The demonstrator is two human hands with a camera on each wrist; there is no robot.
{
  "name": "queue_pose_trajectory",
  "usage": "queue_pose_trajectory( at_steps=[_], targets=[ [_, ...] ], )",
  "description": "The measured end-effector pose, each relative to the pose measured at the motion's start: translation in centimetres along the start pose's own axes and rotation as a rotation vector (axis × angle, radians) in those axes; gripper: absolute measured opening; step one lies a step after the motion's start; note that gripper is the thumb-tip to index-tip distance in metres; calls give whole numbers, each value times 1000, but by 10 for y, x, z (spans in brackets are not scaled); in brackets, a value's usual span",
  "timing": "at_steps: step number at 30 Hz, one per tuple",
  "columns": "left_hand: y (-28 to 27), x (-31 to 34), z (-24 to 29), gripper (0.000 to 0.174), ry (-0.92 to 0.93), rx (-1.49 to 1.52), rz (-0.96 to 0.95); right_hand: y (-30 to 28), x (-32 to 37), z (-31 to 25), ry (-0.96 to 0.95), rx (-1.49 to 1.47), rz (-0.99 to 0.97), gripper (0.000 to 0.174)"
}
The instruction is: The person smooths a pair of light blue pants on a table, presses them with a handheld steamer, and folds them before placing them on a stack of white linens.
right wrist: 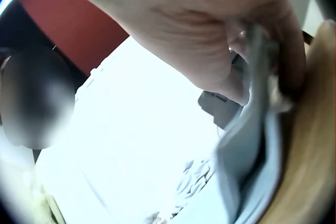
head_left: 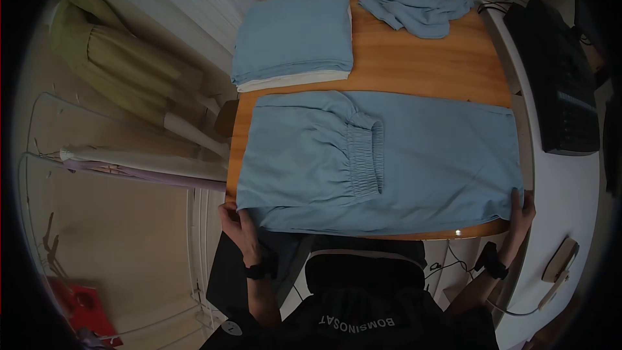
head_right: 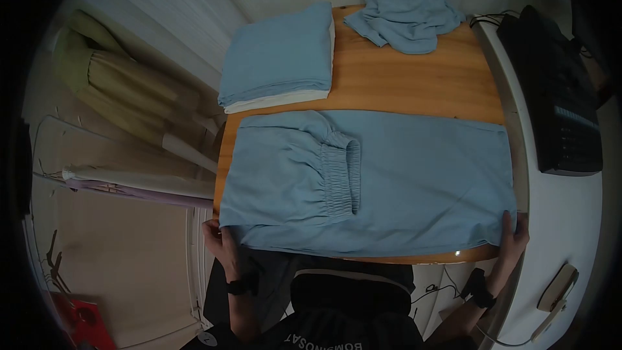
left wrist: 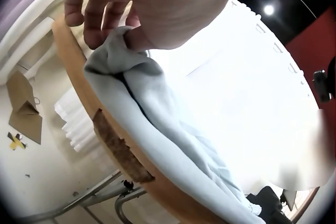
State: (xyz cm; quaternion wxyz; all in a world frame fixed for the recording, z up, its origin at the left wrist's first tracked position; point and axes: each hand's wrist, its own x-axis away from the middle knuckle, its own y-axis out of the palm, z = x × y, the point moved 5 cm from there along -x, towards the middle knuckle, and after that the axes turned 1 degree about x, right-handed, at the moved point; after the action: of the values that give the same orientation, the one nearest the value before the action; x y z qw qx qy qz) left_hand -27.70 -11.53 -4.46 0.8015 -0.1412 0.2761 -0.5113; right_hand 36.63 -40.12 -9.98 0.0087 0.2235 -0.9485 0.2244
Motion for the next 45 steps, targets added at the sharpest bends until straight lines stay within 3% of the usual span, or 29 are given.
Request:
queue_pose_trajectory(
  at_steps=[2,3,5,7,9,11,14,16,17,19,20,22,23,26,28,32,35,37,38,40,41,43,45],
  targets=[
    [4,3,-12,7,-47,32,-42,4,28,-46,-457,455,502,31],
    [4,5,-21,7,-55,100,-29,17,40,-74,-455,450,509,31],
    [7,5,-21,9,-60,163,-30,62,64,-160,-534,379,288,32],
    [15,9,-7,12,-80,242,-1,129,82,-206,-505,131,-330,35],
    [14,8,-14,13,-51,225,-24,201,100,-242,-592,207,-722,36],
    [10,9,-22,14,-23,211,-26,264,103,-254,-807,318,-693,36],
    [8,6,-30,12,-60,278,-6,334,95,-252,-983,406,-607,36],
    [5,8,-29,11,-109,165,-21,367,88,-243,-980,635,-840,33],
    [3,9,-25,11,-117,170,-11,369,82,-252,-991,642,-846,33],
    [-4,13,-11,9,-10,170,69,363,62,-257,-624,413,-930,30],
    [-6,17,-15,9,-27,174,71,360,60,-255,-625,430,-937,30],
    [-9,21,-9,10,183,-40,70,343,41,-256,-573,536,-625,32],
    [-9,22,-15,10,179,-35,73,342,38,-246,-579,540,-624,32],
    [0,16,-24,11,151,-165,-16,342,45,-236,-727,640,-626,37],
    [-1,18,-19,15,58,61,22,331,55,-243,-614,375,-769,45],
    [2,12,-6,30,99,20,2,336,68,-238,-534,466,-797,49],
    [1,5,-18,35,170,-117,-16,347,72,-236,-732,503,-717,47],
    [1,0,-25,30,68,-97,-84,346,74,-238,-532,731,-917,54],
    [0,1,-21,30,66,-102,-79,345,75,-250,-535,729,-924,54],
    [0,0,-20,29,-119,107,-74,345,85,-273,-563,653,-1137,63],
    [-1,-1,-21,29,-115,100,-87,335,94,-282,-548,647,-1135,63],
    [-3,3,-29,31,-108,136,-96,311,101,-304,-273,53,-917,70],
    [-5,8,-31,31,-95,84,-90,311,100,-286,-225,-74,-963,71]
  ],
)
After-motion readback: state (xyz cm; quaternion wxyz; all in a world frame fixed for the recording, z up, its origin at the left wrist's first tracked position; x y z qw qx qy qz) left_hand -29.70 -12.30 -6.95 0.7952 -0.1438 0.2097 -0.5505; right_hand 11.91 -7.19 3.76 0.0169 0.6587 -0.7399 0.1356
